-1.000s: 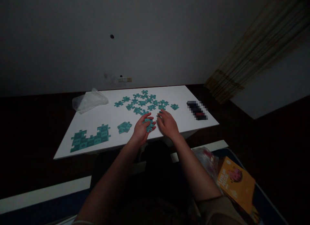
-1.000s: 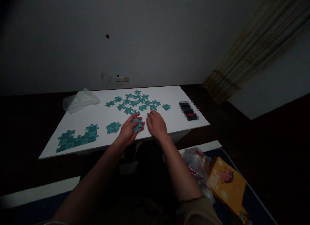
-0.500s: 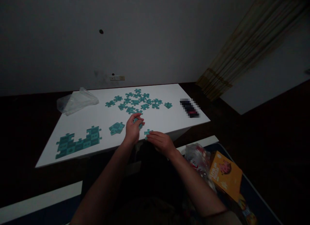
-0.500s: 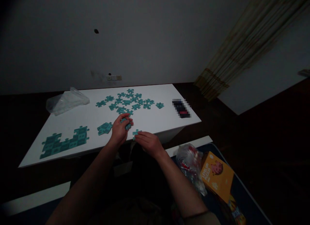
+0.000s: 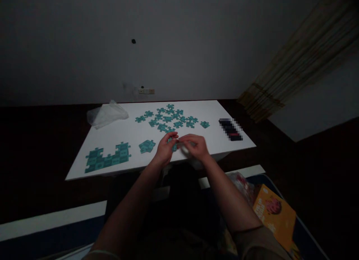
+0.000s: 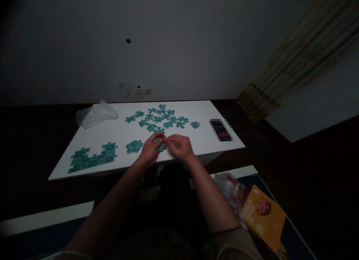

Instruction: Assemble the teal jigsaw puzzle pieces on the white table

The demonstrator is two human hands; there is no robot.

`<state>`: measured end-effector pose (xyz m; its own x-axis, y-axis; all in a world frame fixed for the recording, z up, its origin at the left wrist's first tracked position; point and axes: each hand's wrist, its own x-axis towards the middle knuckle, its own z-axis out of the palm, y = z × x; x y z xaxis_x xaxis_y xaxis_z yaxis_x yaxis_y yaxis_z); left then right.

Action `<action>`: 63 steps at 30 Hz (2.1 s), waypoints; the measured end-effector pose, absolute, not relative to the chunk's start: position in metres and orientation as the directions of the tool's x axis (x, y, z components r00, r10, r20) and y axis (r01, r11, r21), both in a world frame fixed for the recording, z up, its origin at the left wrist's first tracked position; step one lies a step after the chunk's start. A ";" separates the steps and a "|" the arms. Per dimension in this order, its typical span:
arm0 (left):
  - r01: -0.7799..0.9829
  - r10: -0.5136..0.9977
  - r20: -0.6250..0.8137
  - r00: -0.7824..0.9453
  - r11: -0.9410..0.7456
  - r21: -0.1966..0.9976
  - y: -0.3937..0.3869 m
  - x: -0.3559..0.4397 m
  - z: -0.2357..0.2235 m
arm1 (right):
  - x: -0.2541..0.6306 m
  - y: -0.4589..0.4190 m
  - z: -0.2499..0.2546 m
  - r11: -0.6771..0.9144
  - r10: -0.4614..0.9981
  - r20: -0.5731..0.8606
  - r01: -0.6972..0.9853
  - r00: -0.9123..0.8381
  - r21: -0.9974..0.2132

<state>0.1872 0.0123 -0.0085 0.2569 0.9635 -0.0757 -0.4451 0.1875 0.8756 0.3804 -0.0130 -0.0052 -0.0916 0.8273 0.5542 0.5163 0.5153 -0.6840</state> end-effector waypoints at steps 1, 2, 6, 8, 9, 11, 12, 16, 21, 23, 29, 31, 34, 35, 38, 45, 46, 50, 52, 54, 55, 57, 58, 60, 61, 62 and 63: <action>-0.415 0.963 -0.069 0.261 0.177 0.893 0.011 0.188 -0.009 | 0.399 -0.004 -0.003 0.408 0.848 0.528 0.569 0.054 -0.714; -0.377 0.963 -0.050 0.263 0.150 0.914 0.010 0.188 -0.010 | 0.418 0.006 -0.002 0.268 0.842 0.494 0.627 0.217 -0.732; -0.245 0.948 0.039 0.316 0.042 0.969 0.004 0.191 -0.009 | 0.479 0.036 -0.012 -0.069 0.876 0.377 0.851 0.301 -0.520; -0.216 0.946 0.097 0.309 -0.030 0.976 0.000 0.191 -0.006 | 0.495 0.040 -0.022 -0.069 0.920 0.326 0.908 0.218 -0.413; -0.203 0.944 0.138 0.299 -0.079 0.976 -0.002 0.189 -0.004 | 0.500 0.039 -0.026 -0.057 0.930 0.316 0.920 0.191 -0.387; -0.169 0.925 0.224 0.307 -0.178 0.969 -0.006 0.178 0.004 | 0.505 0.035 -0.032 -0.035 0.931 0.325 0.924 0.168 -0.380; -0.147 0.911 0.255 0.325 -0.218 0.965 -0.007 0.168 0.009 | 0.506 0.032 -0.035 -0.021 0.927 0.338 0.920 0.164 -0.390; 0.050 0.913 0.252 0.322 -0.282 0.958 0.004 0.103 0.029 | 0.504 0.019 -0.038 0.026 0.912 0.376 0.890 0.165 -0.454; 0.361 0.960 0.158 0.231 -0.235 0.902 0.029 0.036 0.031 | 0.477 -0.008 -0.036 0.049 0.924 0.344 0.837 0.170 -0.546; 0.379 0.965 0.130 0.230 -0.212 0.901 0.034 0.028 0.026 | 0.458 -0.019 -0.033 0.116 0.934 0.338 0.796 0.116 -0.594; 0.453 0.952 0.124 0.281 -0.245 0.857 0.041 0.034 0.022 | 0.383 -0.031 -0.027 0.381 0.893 0.444 0.642 -0.071 -0.665; 0.500 0.936 0.122 0.330 -0.283 0.819 0.044 0.032 0.024 | 0.357 -0.027 -0.029 0.427 0.876 0.475 0.602 -0.090 -0.674; 0.554 0.909 0.124 0.398 -0.346 0.757 0.051 0.020 0.032 | 0.326 -0.020 -0.033 0.445 0.868 0.489 0.574 -0.087 -0.687; 0.568 0.906 0.126 0.405 -0.357 0.742 0.054 0.015 0.035 | 0.318 -0.018 -0.034 0.444 0.868 0.490 0.572 -0.082 -0.690; 0.630 0.907 0.109 0.407 -0.365 0.686 0.064 -0.002 0.046 | 0.304 -0.011 -0.032 0.419 0.879 0.473 0.587 -0.069 -0.693; 0.638 0.915 0.096 0.392 -0.345 0.688 0.085 -0.002 0.051 | 0.276 -0.004 -0.012 0.214 0.968 0.241 0.746 -0.074 -0.631; 0.627 0.917 0.100 0.386 -0.341 0.700 0.087 0.001 0.049 | 0.270 -0.004 -0.009 0.212 0.970 0.226 0.776 -0.092 -0.594; 0.590 0.923 0.160 0.349 -0.349 0.728 0.091 0.009 0.040 | 0.251 -0.005 -0.007 0.221 0.969 0.196 0.874 -0.148 -0.433; 0.553 0.932 0.198 0.305 -0.342 0.760 0.090 0.008 0.040 | 0.248 -0.004 -0.008 0.231 0.966 0.202 0.888 -0.161 -0.398; 0.530 0.932 0.197 0.304 -0.337 0.778 0.083 0.005 0.044 | 0.248 -0.004 -0.007 0.233 0.965 0.204 0.889 -0.162 -0.394; 0.549 0.923 0.178 0.341 -0.349 0.759 0.077 0.003 0.048 | 0.249 -0.004 -0.006 0.225 0.968 0.192 0.891 -0.159 -0.395; 0.648 0.881 0.098 0.462 -0.412 0.640 0.062 0.002 0.056 | 0.250 -0.006 0.000 0.196 0.978 0.142 0.899 -0.151 -0.392; 0.708 0.855 0.037 0.518 -0.452 0.544 0.054 0.004 0.059 | 0.250 -0.006 0.003 0.181 0.983 0.111 0.903 -0.148 -0.390; 0.787 0.824 -0.086 0.560 -0.497 0.366 0.038 0.009 0.063 | 0.250 -0.008 0.009 0.159 0.987 0.066 0.905 -0.145 -0.395; 0.806 0.820 -0.125 0.559 -0.502 0.313 0.032 0.012 0.063 | 0.250 -0.009 0.011 0.152 0.988 0.056 0.903 -0.142 -0.402; 0.818 0.820 -0.148 0.554 -0.502 0.282 0.028 0.016 0.063 | 0.251 -0.009 0.012 0.149 0.989 0.052 0.900 -0.140 -0.411; 0.823 0.821 -0.156 0.549 -0.499 0.271 0.026 0.019 0.061 | 0.251 -0.010 0.012 0.148 0.989 0.053 0.895 -0.139 -0.421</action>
<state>0.0187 0.0258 0.0613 0.5489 0.8211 -0.1563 0.8233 -0.4988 0.2709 0.2511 -0.0098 0.0121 -0.1389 0.9889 0.0534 0.8950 0.1485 -0.4206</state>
